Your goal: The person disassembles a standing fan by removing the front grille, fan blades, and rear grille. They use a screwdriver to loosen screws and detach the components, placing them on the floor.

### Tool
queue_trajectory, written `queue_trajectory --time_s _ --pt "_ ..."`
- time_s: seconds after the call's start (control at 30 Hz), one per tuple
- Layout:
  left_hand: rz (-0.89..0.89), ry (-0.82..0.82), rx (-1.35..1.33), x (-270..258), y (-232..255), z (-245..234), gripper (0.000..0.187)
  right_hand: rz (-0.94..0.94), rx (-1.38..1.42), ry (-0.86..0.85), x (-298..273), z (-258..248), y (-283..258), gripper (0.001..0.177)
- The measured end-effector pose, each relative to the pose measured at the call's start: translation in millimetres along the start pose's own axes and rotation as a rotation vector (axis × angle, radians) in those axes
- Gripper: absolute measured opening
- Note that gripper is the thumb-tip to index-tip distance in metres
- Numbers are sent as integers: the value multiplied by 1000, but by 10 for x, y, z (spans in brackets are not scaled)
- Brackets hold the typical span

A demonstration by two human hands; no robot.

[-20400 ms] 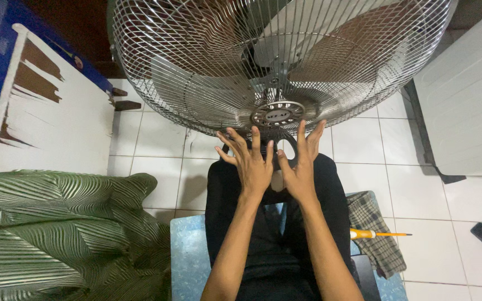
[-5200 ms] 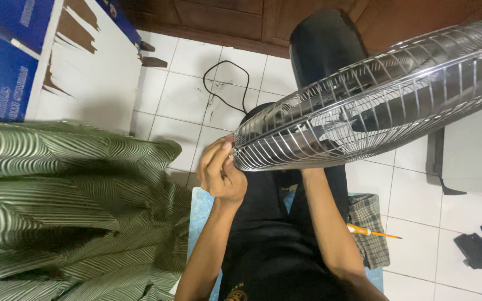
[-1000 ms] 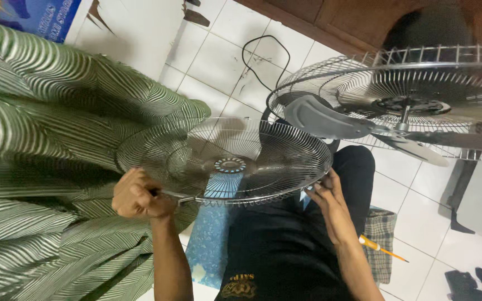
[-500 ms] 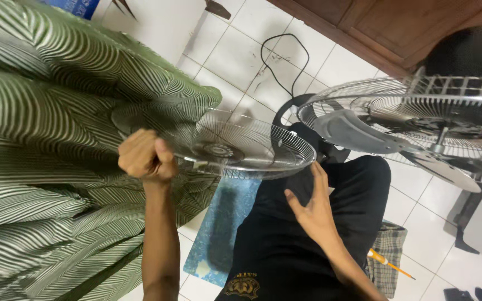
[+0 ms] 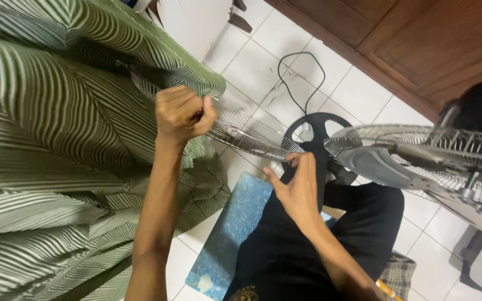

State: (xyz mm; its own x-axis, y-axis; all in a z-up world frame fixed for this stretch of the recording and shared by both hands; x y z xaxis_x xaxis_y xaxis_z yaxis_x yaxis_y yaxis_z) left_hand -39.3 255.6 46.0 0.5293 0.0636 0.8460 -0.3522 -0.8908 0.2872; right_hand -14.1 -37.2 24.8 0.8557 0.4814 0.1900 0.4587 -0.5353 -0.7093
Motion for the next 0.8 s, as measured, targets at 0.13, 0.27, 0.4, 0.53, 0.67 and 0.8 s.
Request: queue_trajectory --time_s 0.13,0.27,0.4,0.53,0.67,0.8 --pt "75 -121 -19 115 -135 116 40 -218 -28 146 205 284 45 65" --pt "144 -169 -44 154 -186 264 39 -305 145 -36 418 535 265 38" --pt "105 -217 -49 278 -322 413 46 117 407 -145 505 792 512 42" --pt "-116 -284 9 307 -399 575 23 226 560 -62 557 979 621 40" --pt "-538 77 -30 -318 -86 857 37 436 642 -27 750 1124 699 47" --pt "-1224 453 -162 -1609 555 1386 38 476 616 14 838 1313 748 52"
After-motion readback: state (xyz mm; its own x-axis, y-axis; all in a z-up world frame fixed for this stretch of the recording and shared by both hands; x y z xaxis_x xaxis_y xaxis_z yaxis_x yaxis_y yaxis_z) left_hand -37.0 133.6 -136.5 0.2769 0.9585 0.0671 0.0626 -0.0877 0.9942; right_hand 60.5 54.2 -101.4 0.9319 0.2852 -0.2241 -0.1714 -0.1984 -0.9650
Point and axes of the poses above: each hand's wrist, its own x-axis towards the middle knuckle, its own z-axis out of the palm, y = z × x, the point moved 1 cm from there along x, towards the middle knuckle, and after that the axes turned 1 degree about x, right-handed, at the moved point
